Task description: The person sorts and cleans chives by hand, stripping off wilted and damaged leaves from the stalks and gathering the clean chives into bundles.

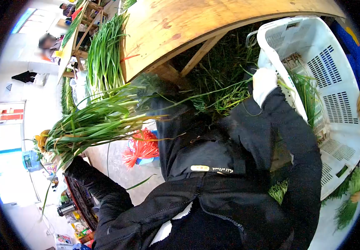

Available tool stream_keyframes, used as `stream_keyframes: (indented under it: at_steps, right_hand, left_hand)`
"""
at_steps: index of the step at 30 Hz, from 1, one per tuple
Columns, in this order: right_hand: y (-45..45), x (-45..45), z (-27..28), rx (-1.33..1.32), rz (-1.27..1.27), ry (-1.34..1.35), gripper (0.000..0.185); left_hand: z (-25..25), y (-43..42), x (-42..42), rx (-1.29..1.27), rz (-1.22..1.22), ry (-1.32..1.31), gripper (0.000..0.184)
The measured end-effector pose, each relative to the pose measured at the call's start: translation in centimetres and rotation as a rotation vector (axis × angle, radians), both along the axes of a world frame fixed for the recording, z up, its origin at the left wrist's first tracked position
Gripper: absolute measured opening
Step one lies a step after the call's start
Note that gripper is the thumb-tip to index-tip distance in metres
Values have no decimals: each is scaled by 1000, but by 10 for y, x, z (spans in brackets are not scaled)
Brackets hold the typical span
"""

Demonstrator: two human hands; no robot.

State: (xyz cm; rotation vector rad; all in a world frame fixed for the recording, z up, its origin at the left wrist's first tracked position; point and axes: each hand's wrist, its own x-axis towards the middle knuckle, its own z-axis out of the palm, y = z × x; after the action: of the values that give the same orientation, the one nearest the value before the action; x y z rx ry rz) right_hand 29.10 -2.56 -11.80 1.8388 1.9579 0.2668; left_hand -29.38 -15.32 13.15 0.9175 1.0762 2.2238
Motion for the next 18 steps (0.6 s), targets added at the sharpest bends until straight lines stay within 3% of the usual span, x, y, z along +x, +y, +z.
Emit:
stream_keyframes:
  at_steps: [1, 3, 5, 6, 7, 8, 9, 11, 12, 13, 14, 15, 16, 18]
  right_hand:
    - [11, -10, -1, -74, 38, -124, 17]
    - [26, -18, -9, -207, 161, -252, 22]
    - [41, -24, -21, -291, 202, -370, 25]
    - [52, -25, -37, -286, 218, -356, 27]
    - [60, -30, -41, -282, 238, -342, 30]
    - [54, -37, -49, -112, 171, -235, 34]
    - [39, -61, -23, 58, 99, -120, 40]
    - [28, -104, 51, -476, 502, 434, 57]
    - [24, -125, 62, -537, 762, 1032, 63]
    - [19, -139, 80, -863, 743, 1297, 56]
    - [19, -154, 65, -889, 1063, 1718, 48]
    - [6, -166, 98, -1032, 829, 1798, 45]
    - [3, -180, 100, -1039, 829, 1816, 46]
    - [-9, -186, 122, -1016, 547, 1817, 54]
  left_hand:
    - [16, -4, 9, 4, -104, -86, 22]
    - [31, -9, 19, -7, 260, 288, 24]
    - [56, -23, 25, -60, 282, 515, 26]
    - [69, -26, 38, -39, 203, 332, 27]
    - [80, -26, 35, -12, 273, 406, 28]
    - [86, -29, 34, -48, 352, 455, 29]
    - [94, -25, 44, -79, 429, 506, 29]
    - [95, -18, 43, -58, 392, 518, 27]
    - [96, -10, 41, -35, 274, 451, 27]
    - [96, 0, 41, -8, 155, 377, 27]
    - [86, 15, 72, -16, 311, 536, 27]
    - [86, 23, 61, 51, -69, 308, 28]
    - [81, 34, 65, 50, -221, 160, 28]
    - [74, 58, 84, 24, -440, -19, 29]
